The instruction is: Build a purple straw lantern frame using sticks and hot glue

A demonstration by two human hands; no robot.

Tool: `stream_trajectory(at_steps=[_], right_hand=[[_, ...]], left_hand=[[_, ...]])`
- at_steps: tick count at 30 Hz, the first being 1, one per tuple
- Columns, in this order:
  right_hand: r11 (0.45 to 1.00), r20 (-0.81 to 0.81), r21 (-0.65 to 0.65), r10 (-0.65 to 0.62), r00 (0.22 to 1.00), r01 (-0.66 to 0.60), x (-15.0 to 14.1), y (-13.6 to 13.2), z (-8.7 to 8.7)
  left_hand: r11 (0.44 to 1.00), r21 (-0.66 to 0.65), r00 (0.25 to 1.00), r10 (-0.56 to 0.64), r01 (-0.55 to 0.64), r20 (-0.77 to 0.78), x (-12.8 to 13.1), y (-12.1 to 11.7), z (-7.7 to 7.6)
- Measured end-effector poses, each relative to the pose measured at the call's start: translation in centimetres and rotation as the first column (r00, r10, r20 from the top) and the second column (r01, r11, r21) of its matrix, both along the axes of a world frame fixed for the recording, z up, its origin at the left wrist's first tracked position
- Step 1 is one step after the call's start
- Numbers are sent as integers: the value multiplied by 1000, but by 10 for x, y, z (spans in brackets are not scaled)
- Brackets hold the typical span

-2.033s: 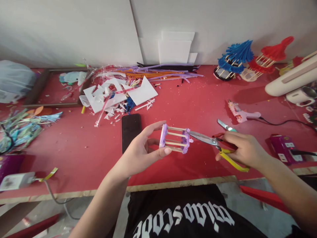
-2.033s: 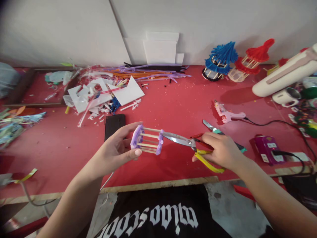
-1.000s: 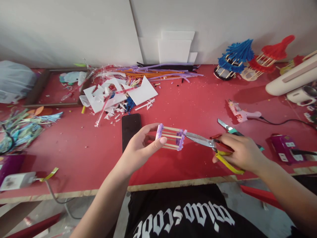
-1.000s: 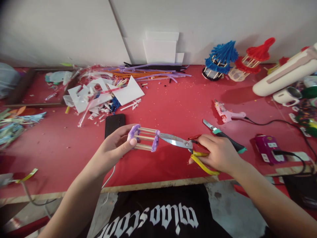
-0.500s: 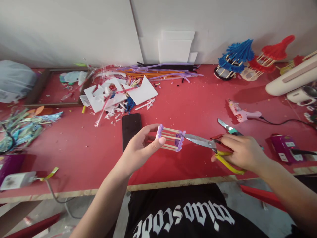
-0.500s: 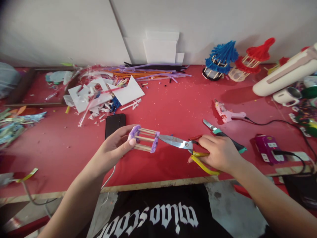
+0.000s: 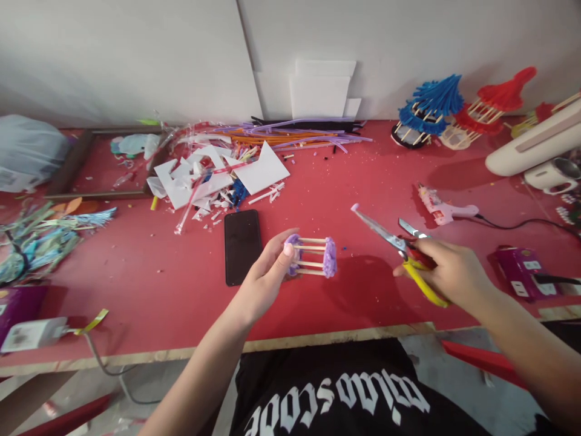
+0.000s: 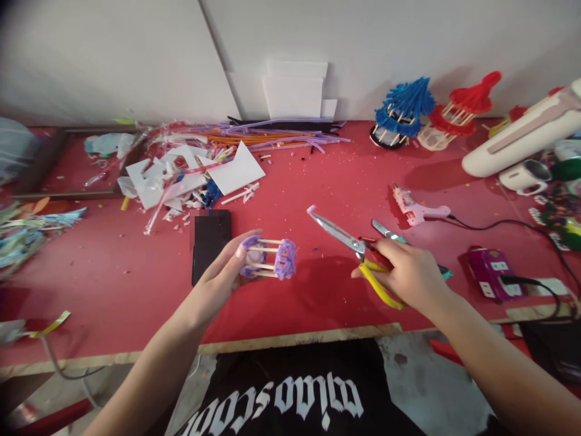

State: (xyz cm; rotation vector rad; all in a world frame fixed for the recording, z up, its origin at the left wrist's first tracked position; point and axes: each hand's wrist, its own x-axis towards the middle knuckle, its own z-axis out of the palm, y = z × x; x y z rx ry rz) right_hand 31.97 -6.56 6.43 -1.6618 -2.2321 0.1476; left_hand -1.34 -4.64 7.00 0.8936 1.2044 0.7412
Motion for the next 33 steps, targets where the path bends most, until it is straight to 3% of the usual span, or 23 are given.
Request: stream_trajectory(at_steps=[7, 12, 16, 19, 26, 28, 31, 33], right_hand=[[984, -71, -67, -167, 983, 163, -2, 15, 8], [971, -157, -9, -238, 959, 239, -5, 45, 4], [979, 75, -88, -179, 981, 186, -26, 77, 3], [953, 293, -160, -204, 934, 258, -40, 92, 0], [958, 255, -76, -249, 934, 276, -39, 97, -9], [960, 290, -120, -211, 933, 254, -39, 97, -9], [935, 389, -245, -146, 909, 256, -43, 95, -7], [942, 377, -188, -190, 906, 276, -44, 91, -7]], left_hand=[[967, -248, 944, 138, -63, 300, 12, -4, -9], [941, -337, 889, 177, -27, 423, 17, -5, -11], [943, -329, 848, 211, -46, 487, 19, -7, -10], [943, -332, 830, 215, -39, 514, 20, -8, -11], [920, -390, 839, 246, -45, 485, 22, -9, -21], [933, -359, 838, 219, -30, 499, 21, -10, -24], [985, -170, 848, 73, 21, 525, 17, -12, -32], [995, -56, 857, -38, 77, 515, 14, -14, -38]])
